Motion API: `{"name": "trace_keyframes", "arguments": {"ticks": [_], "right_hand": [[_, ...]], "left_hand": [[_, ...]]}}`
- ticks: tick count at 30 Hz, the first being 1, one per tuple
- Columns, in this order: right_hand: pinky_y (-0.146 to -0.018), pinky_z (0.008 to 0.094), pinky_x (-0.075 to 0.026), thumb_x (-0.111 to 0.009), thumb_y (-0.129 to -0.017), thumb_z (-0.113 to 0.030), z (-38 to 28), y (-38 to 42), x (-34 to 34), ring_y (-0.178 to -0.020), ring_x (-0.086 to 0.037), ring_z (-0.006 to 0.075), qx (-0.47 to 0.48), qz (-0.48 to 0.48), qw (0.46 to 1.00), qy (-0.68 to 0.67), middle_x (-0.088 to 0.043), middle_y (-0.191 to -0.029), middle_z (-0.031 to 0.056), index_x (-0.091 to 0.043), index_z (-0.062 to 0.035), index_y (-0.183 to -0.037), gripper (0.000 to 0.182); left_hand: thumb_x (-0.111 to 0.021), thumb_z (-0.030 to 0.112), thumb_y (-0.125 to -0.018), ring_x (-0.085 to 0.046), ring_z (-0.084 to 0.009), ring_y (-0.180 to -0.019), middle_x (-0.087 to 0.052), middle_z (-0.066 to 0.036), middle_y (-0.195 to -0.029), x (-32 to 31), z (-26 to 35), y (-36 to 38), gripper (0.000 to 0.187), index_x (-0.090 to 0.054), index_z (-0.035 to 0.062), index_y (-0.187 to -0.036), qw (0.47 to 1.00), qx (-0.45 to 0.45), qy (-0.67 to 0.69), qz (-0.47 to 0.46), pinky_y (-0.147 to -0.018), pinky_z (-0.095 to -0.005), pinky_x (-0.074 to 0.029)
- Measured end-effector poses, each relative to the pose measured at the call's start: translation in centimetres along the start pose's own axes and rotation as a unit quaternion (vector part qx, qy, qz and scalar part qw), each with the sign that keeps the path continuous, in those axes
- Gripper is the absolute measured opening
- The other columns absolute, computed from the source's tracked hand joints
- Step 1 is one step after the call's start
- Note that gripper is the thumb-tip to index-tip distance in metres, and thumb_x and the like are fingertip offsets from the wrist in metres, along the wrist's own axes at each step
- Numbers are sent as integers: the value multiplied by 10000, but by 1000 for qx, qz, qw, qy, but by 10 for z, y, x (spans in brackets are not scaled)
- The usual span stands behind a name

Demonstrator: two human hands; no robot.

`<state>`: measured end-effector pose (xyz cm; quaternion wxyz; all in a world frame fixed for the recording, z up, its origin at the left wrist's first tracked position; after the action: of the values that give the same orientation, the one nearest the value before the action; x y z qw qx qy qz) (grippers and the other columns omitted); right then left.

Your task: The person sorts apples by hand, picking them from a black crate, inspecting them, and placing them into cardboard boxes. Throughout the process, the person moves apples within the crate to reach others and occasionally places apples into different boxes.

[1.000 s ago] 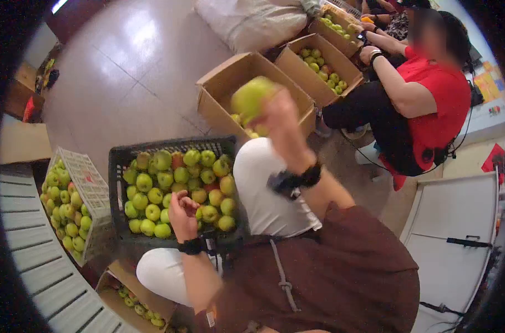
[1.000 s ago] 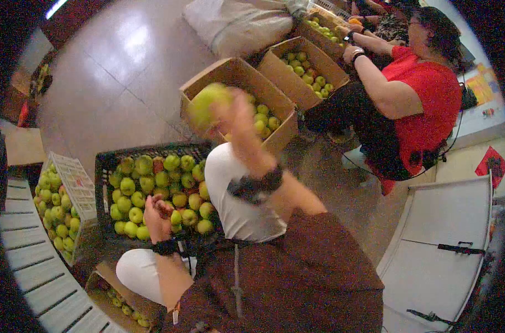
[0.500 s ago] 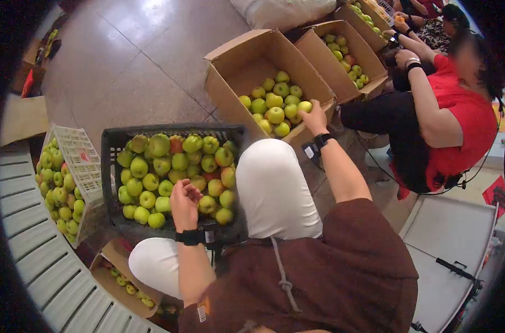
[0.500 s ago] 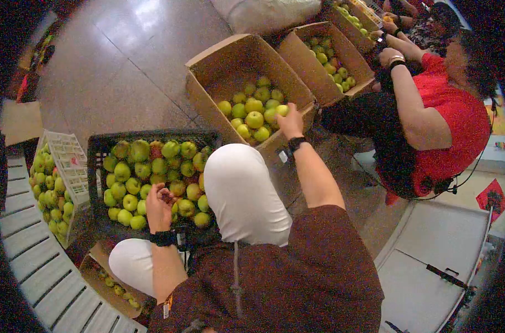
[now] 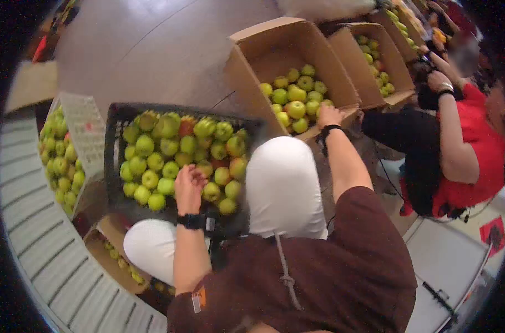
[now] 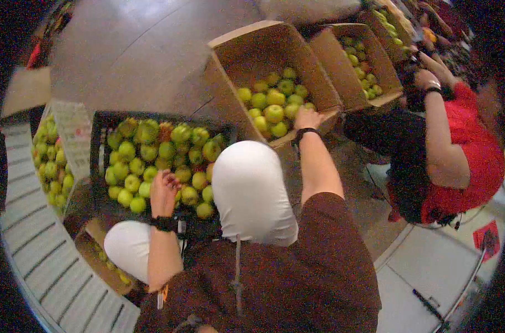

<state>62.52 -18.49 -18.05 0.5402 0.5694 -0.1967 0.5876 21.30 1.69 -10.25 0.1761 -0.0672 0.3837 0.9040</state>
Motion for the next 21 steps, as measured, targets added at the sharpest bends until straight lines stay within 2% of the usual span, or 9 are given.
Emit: {"name": "trace_keyframes", "arguments": {"ticks": [5, 7, 9, 11, 13, 15, 18, 20, 21], "right_hand": [[-872, 478, -386, -580, -719, -192, -3, 7, 6, -1022, -523, 355, 21, 49, 993, -110, -526, -1120, 201, -443, -66, -1187, 503], [-869, 447, -403, -598, -730, -216, 8, -5, -2, -1027, -513, 366, 130, 136, 958, -216, -511, -1127, 230, -447, -13, -1199, 533], [-860, 375, -427, -595, -754, -237, 7, 18, 35, -994, -533, 345, 167, 201, 923, -281, -563, -1066, 201, -508, 64, -1071, 446], [-839, 379, -444, -608, -768, -238, 13, 42, 77, -992, -546, 298, 143, 105, 835, -520, -548, -1111, 179, -502, 34, -1108, 448], [-823, 368, -455, -571, -809, -218, 6, 117, 152, -996, -544, 248, 136, -20, 651, -746, -514, -1171, 156, -496, -6, -1137, 397], [-812, 367, -456, -535, -836, -220, 9, 165, 197, -1009, -536, 232, 174, -133, 450, -866, -490, -1198, 141, -478, -36, -1159, 375], [-797, 356, -455, -508, -846, -228, -27, 251, 237, -998, -536, 227, 286, -233, 331, -868, -500, -1182, 125, -474, -30, -1147, 362], [-775, 353, -458, -513, -838, -218, -75, 293, 231, -975, -544, 225, 250, -233, 376, -861, -506, -1171, 116, -473, -39, -1141, 354], [-765, 346, -459, -519, -835, -201, -103, 302, 222, -955, -547, 216, 265, -289, 390, -833, -518, -1145, 111, -483, -50, -1118, 323]], "left_hand": [[-471, 252, -872, -543, -152, -703, -530, -61, -814, 13, -9, -1, 245, -468, 26, -968, 999, -23, 11, 35, -579, -278, -451], [-471, 247, -871, -552, -148, -703, -541, -61, -817, 15, -7, 1, 238, -467, 28, -962, 999, -23, 19, 44, -567, -274, -450], [-470, 240, -869, -557, -142, -696, -548, -60, -815, 16, -3, 5, 225, -468, 32, -954, 997, -32, 15, 63, -563, -271, -448], [-459, 225, -862, -563, -133, -689, -550, -46, -806, 28, -10, -2, 204, -474, 36, -937, 998, -51, 9, 37, -551, -259, -447], [-442, 193, -852, -548, -138, -706, -546, -41, -776, 24, -2, 7, 160, -489, 42, -876, 996, -47, -2, 76, -573, -268, -437], [-448, 196, -845, -543, -134, -695, -551, -41, -764, 26, -5, 9, 166, -508, 42, -855, 995, -60, -14, 77, -567, -264, -434], [-452, 199, -835, -536, -131, -673, -557, -45, -737, 37, -12, 1, 178, -534, 44, -808, 994, -68, -64, 60, -553, -258, -428], [-450, 198, -823, -525, -130, -642, -561, -49, -693, 43, -20, -3, 192, -548, 46, -758, 991, -81, -89, 65, -532, -257, -419], [-449, 202, -823, -523, -130, -637, -562, -48, -691, 44, -20, -4, 198, -547, 45, -755, 991, -79, -83, 66, -531, -258, -419]]}}
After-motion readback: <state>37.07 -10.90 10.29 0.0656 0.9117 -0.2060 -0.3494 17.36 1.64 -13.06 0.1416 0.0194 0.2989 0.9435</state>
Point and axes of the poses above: each hand's wrist, its own y-axis away from the middle knuckle, its own x-axis out of the back of the hand, z = x × y, the point moved 1 cm from there along -y, towards the middle knuckle
